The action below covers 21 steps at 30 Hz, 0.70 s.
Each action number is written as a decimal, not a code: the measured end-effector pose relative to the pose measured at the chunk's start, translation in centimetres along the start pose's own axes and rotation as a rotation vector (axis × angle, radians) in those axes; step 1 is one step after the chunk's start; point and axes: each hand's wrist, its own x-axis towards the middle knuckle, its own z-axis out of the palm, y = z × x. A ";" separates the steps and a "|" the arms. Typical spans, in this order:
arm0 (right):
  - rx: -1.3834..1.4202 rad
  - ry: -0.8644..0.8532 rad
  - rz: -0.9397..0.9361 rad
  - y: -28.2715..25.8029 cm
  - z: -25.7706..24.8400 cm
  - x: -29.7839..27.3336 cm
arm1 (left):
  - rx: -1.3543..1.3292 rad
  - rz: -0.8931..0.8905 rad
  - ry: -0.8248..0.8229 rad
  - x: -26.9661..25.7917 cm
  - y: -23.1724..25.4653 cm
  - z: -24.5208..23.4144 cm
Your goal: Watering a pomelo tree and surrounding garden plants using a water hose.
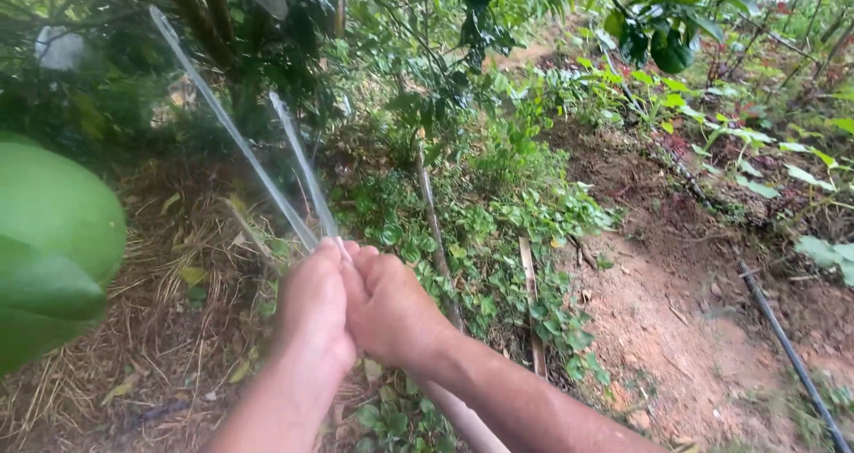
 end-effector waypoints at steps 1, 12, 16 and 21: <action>-0.008 -0.005 -0.006 0.0 -0.1 0.4 | -0.008 0.003 0.002 0.0 0.3 0.3; -0.047 -0.031 -0.041 0.9 0.3 1.6 | -0.038 0.013 0.010 0.5 0.5 0.6; -0.038 -0.032 -0.042 1.5 0.5 1.7 | -0.022 0.008 0.014 0.8 0.5 0.6; -0.022 -0.029 -0.046 1.5 0.2 2.2 | 0.004 0.006 0.018 1.0 0.6 0.9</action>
